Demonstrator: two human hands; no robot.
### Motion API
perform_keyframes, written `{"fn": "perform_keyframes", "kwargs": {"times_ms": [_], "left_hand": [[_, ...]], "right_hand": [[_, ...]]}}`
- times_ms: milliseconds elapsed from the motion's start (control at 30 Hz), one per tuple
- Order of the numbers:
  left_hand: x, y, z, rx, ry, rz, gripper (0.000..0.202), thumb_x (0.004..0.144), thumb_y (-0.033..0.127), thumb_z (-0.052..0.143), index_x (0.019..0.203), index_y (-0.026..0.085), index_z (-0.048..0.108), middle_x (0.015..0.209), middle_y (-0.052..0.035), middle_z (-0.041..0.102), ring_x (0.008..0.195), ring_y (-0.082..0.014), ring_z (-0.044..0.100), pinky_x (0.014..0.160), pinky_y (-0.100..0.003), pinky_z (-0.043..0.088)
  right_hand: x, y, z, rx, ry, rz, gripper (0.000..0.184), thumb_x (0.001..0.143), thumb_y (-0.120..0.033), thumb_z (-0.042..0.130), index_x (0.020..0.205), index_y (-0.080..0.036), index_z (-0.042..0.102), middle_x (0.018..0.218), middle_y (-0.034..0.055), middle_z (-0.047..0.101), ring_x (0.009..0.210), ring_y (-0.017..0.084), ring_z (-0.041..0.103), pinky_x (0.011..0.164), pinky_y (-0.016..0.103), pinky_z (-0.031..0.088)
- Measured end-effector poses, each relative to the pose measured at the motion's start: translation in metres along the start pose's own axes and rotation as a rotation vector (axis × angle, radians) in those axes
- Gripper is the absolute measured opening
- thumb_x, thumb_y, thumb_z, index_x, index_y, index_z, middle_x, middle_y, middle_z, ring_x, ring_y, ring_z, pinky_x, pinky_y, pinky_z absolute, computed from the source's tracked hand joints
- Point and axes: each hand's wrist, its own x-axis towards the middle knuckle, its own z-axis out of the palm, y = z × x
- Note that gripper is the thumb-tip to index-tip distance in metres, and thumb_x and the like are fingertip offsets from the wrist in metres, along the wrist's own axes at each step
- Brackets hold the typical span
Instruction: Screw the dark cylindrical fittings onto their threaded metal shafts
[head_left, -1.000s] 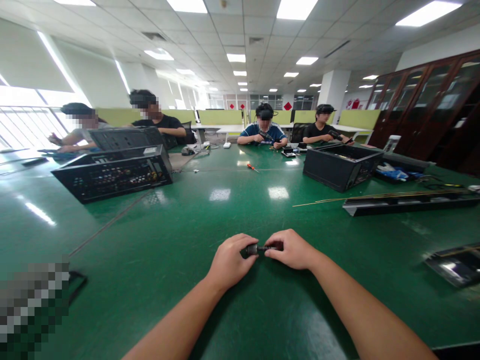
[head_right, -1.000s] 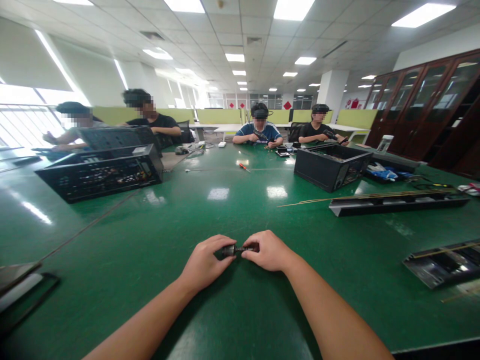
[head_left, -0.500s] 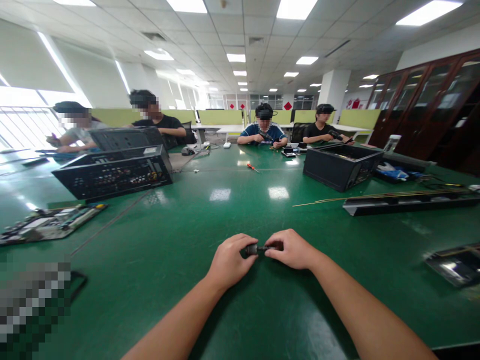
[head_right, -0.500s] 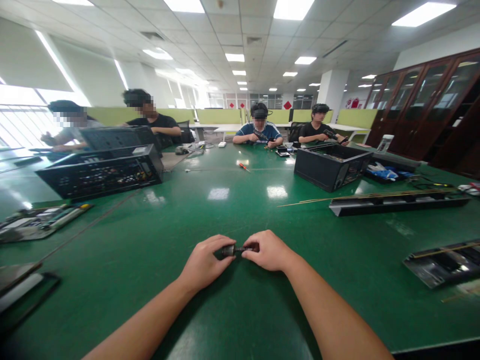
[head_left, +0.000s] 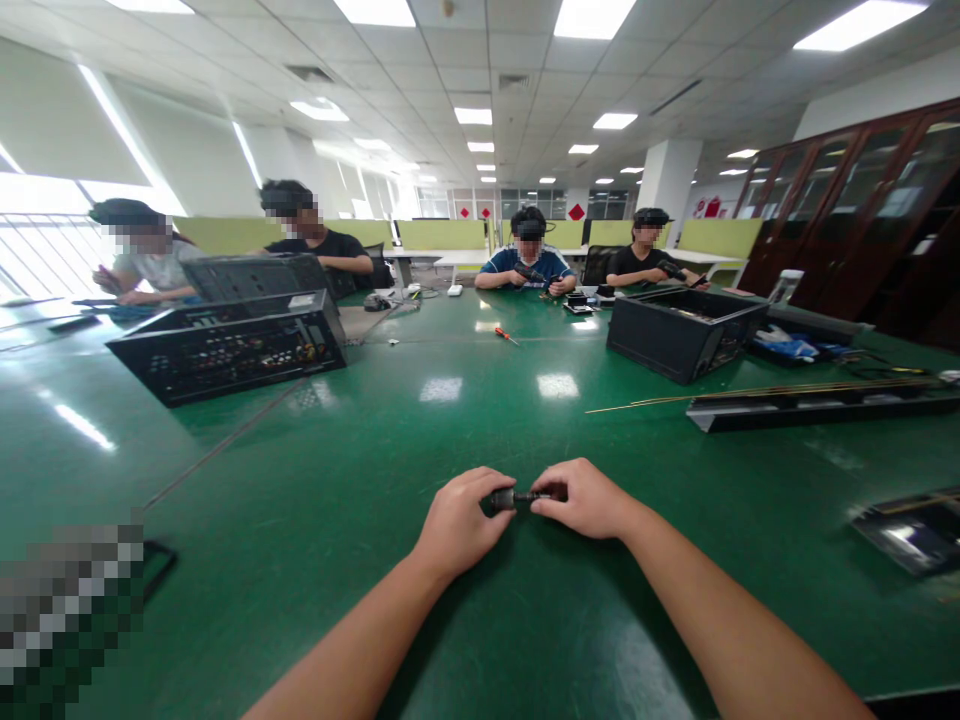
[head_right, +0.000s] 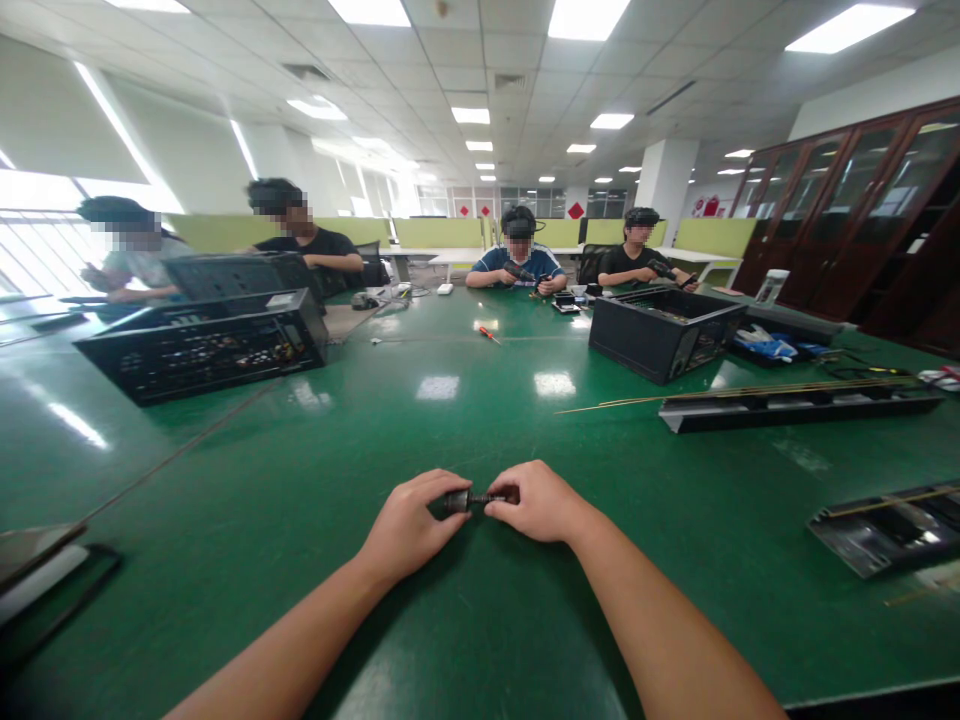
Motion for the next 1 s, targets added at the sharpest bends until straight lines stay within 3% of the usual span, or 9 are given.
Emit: {"fn": "perform_keyframes", "kwargs": {"times_ms": [1000], "left_hand": [[0.0005, -0.0010, -0.0003, -0.002, -0.012, -0.025, 0.032, 0.072, 0.010, 0.068, 0.100, 0.024, 0.070, 0.099, -0.0019, 0.072, 0.093, -0.0202, 0.066, 0.086, -0.033, 0.052]], "right_hand": [[-0.0014, 0.0016, -0.0043, -0.026, -0.009, 0.003, 0.017, 0.081, -0.027, 0.064, 0.091, -0.018, 0.075, 0.075, 0.0026, 0.072, 0.065, 0.015, 0.062, 0.060, 0.024, 0.043]]}}
